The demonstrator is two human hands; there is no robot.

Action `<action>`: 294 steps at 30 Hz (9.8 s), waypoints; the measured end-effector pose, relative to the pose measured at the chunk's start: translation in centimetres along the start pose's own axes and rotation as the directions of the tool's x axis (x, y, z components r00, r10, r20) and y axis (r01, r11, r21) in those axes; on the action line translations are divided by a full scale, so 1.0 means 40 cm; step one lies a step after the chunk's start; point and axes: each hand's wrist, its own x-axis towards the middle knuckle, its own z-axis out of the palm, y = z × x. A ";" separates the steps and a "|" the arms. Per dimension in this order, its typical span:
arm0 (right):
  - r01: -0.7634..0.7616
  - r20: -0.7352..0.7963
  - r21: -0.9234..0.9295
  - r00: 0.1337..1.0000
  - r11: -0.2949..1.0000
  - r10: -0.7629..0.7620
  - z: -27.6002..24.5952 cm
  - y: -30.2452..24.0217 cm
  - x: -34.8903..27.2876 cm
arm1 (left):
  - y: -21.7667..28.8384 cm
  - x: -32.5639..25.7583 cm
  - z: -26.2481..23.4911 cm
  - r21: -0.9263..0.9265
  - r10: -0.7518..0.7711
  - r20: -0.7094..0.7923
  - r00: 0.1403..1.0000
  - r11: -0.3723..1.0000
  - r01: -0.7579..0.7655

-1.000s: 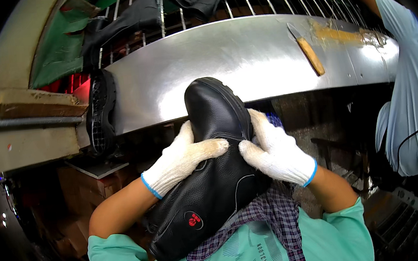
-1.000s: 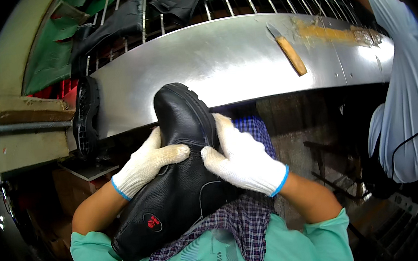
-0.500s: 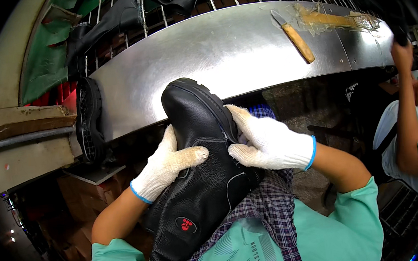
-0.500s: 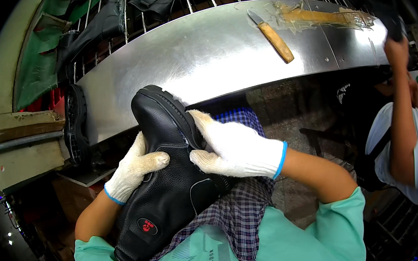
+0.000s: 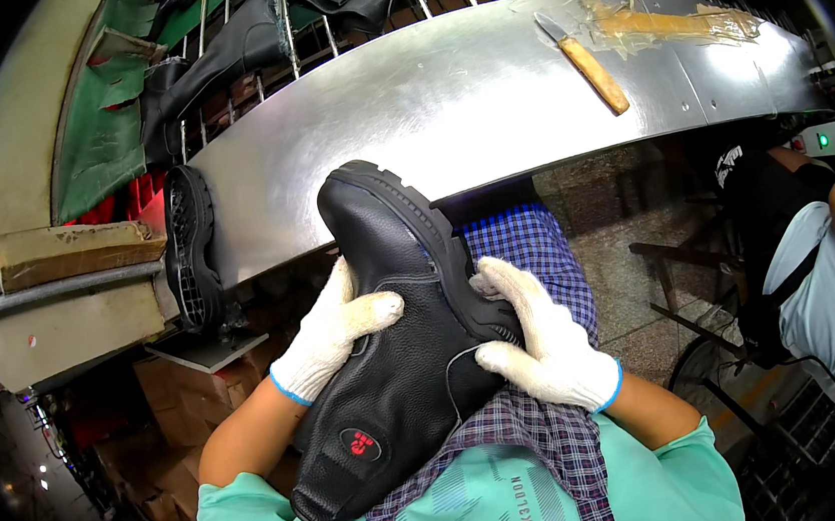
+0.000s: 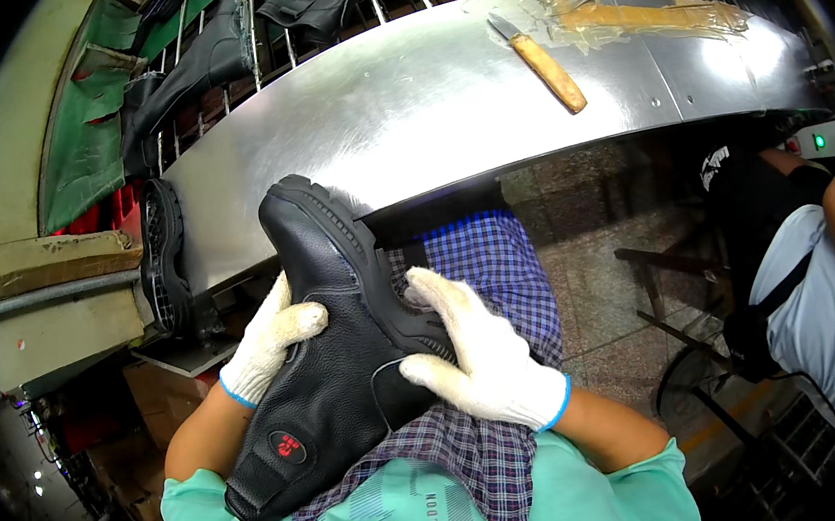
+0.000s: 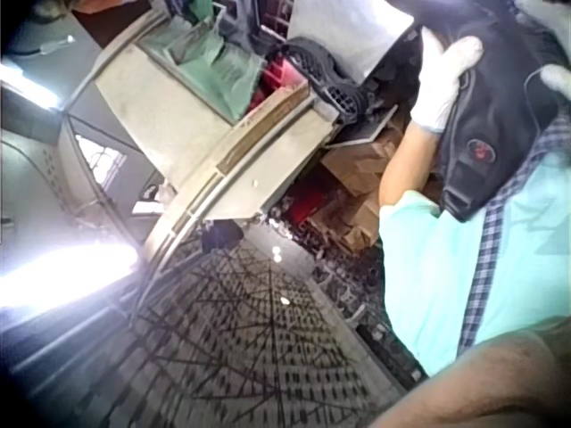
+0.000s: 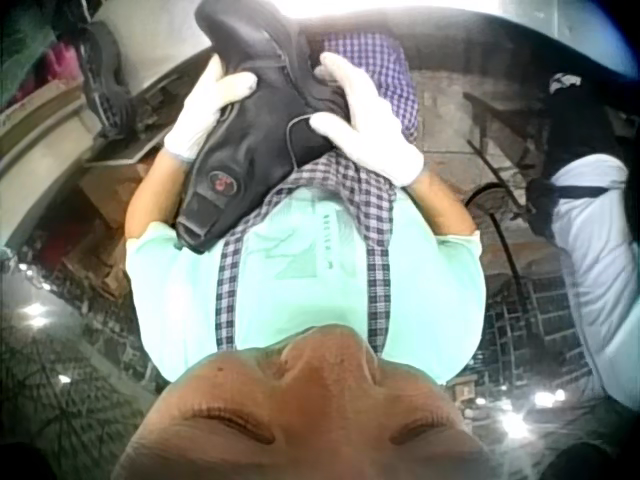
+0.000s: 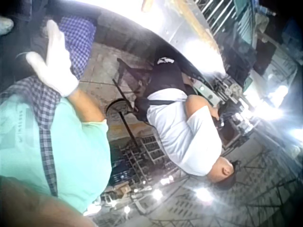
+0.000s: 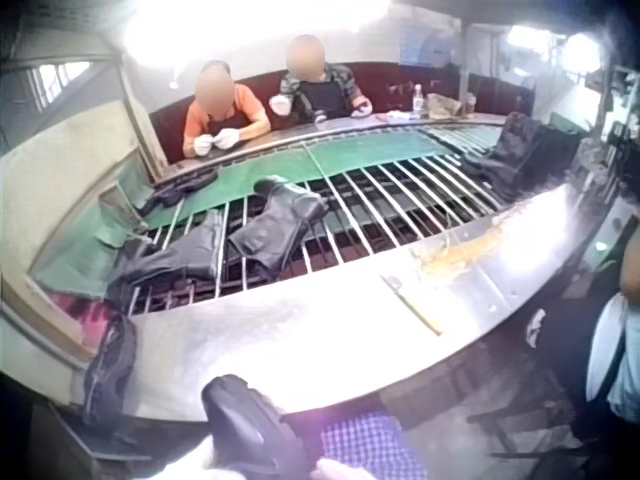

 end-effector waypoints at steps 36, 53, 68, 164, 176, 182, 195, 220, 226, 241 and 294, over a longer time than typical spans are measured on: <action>0.018 0.522 -0.310 0.839 0.951 0.154 -0.130 -0.094 0.311 | 0.054 0.025 -0.023 0.211 -0.035 -0.045 0.998 0.977 0.044; -0.208 0.707 0.182 0.707 0.961 0.019 -0.110 -0.018 0.383 | 0.063 0.040 -0.009 0.265 0.077 -0.067 0.995 0.963 -0.057; -0.255 0.523 -0.096 0.810 0.962 0.267 -0.160 -0.076 0.314 | 0.095 0.011 0.042 0.171 0.011 -0.091 0.996 0.985 0.005; -0.317 -0.118 -0.022 0.943 0.948 0.312 -0.292 -0.190 0.204 | 0.015 0.113 0.000 0.418 0.845 0.453 0.283 0.080 -0.905; 0.170 0.008 -0.402 0.983 0.900 -0.182 -0.249 -0.323 0.304 | 0.194 0.088 -0.179 0.309 0.577 0.177 0.797 0.737 -0.601; 0.267 0.057 -0.490 0.960 0.830 -0.275 -0.229 -0.375 0.318 | 0.290 0.114 -0.167 0.216 0.460 0.231 0.857 0.835 -0.506; 0.305 0.126 -0.615 0.948 0.727 -0.291 -0.216 -0.345 0.221 | 0.226 0.133 -0.141 0.335 0.670 0.401 0.625 0.528 -0.780; -0.166 -0.179 0.250 0.960 0.954 0.215 -0.142 -0.184 0.171 | -0.046 0.089 -0.108 0.387 0.944 0.242 0.224 0.118 -0.914; -0.080 -0.033 0.527 0.993 0.846 0.114 -0.109 -0.175 0.189 | -0.066 0.053 -0.131 0.346 0.956 0.145 0.255 0.192 -0.918; -0.626 0.650 0.509 0.729 0.591 0.213 -0.036 -0.086 0.297 | 0.012 -0.026 -0.247 0.472 0.689 0.607 0.395 0.088 -0.877; 0.329 0.149 0.125 0.927 0.936 -0.345 -0.185 -0.312 0.039 | -0.030 0.123 -0.084 -0.041 0.189 -0.217 0.958 0.978 -0.203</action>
